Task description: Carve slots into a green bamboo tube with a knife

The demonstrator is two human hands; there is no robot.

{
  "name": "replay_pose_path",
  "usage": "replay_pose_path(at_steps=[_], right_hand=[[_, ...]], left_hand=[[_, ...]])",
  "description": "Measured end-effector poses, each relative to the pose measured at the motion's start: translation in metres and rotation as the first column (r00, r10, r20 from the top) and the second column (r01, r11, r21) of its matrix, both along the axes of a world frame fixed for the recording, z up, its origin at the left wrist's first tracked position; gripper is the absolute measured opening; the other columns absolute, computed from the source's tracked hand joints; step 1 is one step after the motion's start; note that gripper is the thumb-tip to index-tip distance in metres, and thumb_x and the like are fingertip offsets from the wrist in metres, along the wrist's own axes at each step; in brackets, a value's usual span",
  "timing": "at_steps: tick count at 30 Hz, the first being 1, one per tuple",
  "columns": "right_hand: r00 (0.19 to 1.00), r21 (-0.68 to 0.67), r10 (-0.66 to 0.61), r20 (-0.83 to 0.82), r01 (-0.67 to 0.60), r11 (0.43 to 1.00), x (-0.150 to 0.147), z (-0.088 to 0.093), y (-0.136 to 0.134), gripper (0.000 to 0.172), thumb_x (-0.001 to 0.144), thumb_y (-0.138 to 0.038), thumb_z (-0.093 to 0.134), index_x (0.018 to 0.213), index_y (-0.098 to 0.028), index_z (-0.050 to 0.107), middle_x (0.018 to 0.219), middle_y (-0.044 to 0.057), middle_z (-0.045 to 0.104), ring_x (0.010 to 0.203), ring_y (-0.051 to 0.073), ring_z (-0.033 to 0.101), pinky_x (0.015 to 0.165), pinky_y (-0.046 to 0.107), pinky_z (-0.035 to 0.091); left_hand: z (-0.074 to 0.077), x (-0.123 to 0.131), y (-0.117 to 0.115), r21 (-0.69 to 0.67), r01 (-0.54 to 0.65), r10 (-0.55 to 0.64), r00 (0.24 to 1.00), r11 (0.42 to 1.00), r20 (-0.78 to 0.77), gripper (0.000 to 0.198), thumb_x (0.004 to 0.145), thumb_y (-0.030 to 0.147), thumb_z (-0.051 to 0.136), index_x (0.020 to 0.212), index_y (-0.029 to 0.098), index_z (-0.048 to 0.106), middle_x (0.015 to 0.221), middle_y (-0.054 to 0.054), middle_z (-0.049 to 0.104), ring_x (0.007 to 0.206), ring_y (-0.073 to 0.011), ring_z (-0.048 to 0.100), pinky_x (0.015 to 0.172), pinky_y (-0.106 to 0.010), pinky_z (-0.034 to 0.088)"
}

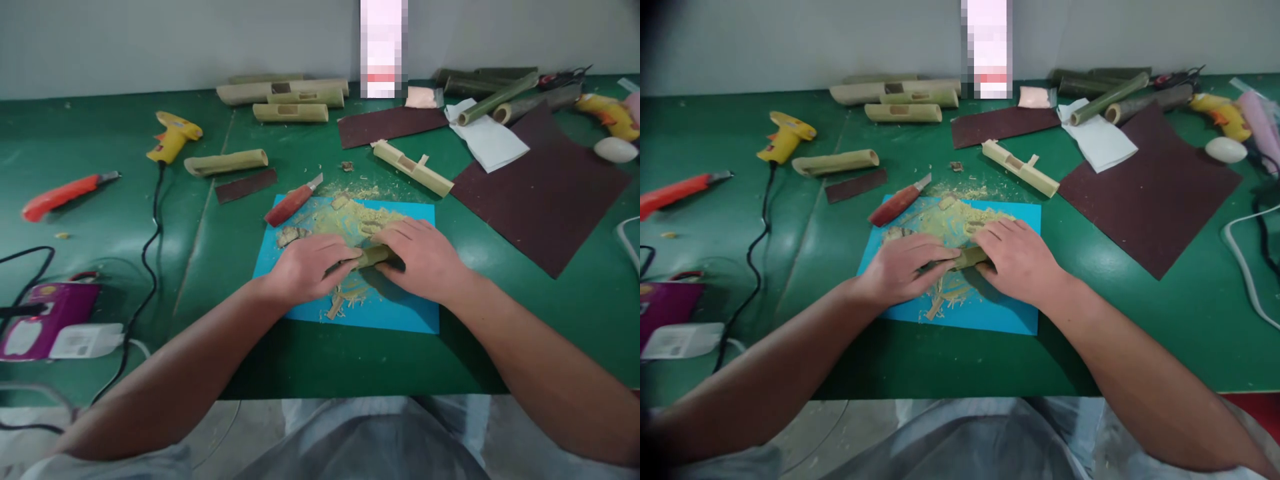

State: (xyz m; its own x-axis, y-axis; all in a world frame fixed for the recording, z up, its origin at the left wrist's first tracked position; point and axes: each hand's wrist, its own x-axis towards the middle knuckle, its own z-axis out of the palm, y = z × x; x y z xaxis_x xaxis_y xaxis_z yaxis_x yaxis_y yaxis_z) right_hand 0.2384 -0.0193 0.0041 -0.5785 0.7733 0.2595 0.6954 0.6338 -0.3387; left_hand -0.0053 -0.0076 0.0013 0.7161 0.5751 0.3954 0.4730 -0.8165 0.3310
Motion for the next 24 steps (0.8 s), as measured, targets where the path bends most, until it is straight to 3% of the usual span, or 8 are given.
replay_pose_path(at_steps=[6, 11, 15, 19, 24], right_hand=[[0.995, -0.070, 0.094, -0.031, -0.096, 0.993, 0.0009, 0.0009, -0.0002, 0.019, 0.093, -0.032, 0.061, 0.106, -0.019, 0.066, 0.104, 0.008, 0.069, 0.101, 0.026, 0.060, 0.086, 0.039, 0.042], [0.998, -0.065, 0.066, -0.010, -0.066, 0.996, 0.0007, 0.0034, -0.0027, 0.022, 0.096, -0.032, 0.058, 0.107, -0.017, 0.068, 0.103, 0.010, 0.066, 0.099, 0.027, 0.060, 0.086, 0.041, 0.044], [0.995, -0.069, 0.042, -0.089, -0.048, 0.996, 0.0007, 0.0012, -0.0024, 0.024, 0.095, -0.031, 0.056, 0.114, -0.018, 0.064, 0.108, 0.011, 0.066, 0.104, 0.027, 0.059, 0.091, 0.042, 0.045], [0.992, -0.134, 0.034, -0.122, -0.050, 0.990, 0.0011, -0.0015, 0.0010, 0.017, 0.087, -0.030, 0.065, 0.101, -0.021, 0.063, 0.103, 0.008, 0.068, 0.100, 0.026, 0.060, 0.088, 0.042, 0.046], [0.989, -0.140, 0.031, -0.148, -0.052, 0.989, -0.0004, -0.0025, 0.0022, 0.012, 0.083, -0.028, 0.066, 0.092, -0.022, 0.061, 0.099, 0.007, 0.067, 0.097, 0.025, 0.060, 0.082, 0.039, 0.045]], left_hand=[[0.0059, -0.0047, -0.0006, -0.076, -0.006, 0.012, 0.996, 0.997, 0.084, 0.015, 0.098, 0.024, 0.057, 0.105, 0.019, 0.069, 0.088, -0.003, 0.073, 0.078, -0.0144, 0.067, 0.070, -0.026, 0.052], [0.0051, -0.0074, -0.0025, -0.112, 0.052, -0.047, 0.998, 0.992, 0.048, 0.017, 0.099, 0.023, 0.056, 0.107, 0.019, 0.070, 0.090, -0.004, 0.072, 0.079, -0.0132, 0.068, 0.070, -0.024, 0.052], [0.0037, -0.0092, -0.0028, -0.056, 0.028, -0.027, 0.999, 0.998, 0.020, 0.019, 0.099, 0.025, 0.055, 0.108, 0.020, 0.071, 0.093, -0.004, 0.073, 0.080, -0.0141, 0.069, 0.069, -0.024, 0.053], [0.0061, -0.0100, -0.0041, -0.014, -0.028, 0.028, 1.000, 1.000, 0.008, 0.020, 0.098, 0.026, 0.055, 0.105, 0.021, 0.072, 0.089, -0.004, 0.073, 0.077, -0.0151, 0.068, 0.067, -0.026, 0.053], [0.0064, -0.0026, -0.0055, -0.163, -0.012, 0.025, 0.997, 0.987, 0.076, 0.018, 0.098, 0.024, 0.056, 0.104, 0.021, 0.072, 0.087, -0.003, 0.072, 0.078, -0.0136, 0.068, 0.069, -0.024, 0.053]])
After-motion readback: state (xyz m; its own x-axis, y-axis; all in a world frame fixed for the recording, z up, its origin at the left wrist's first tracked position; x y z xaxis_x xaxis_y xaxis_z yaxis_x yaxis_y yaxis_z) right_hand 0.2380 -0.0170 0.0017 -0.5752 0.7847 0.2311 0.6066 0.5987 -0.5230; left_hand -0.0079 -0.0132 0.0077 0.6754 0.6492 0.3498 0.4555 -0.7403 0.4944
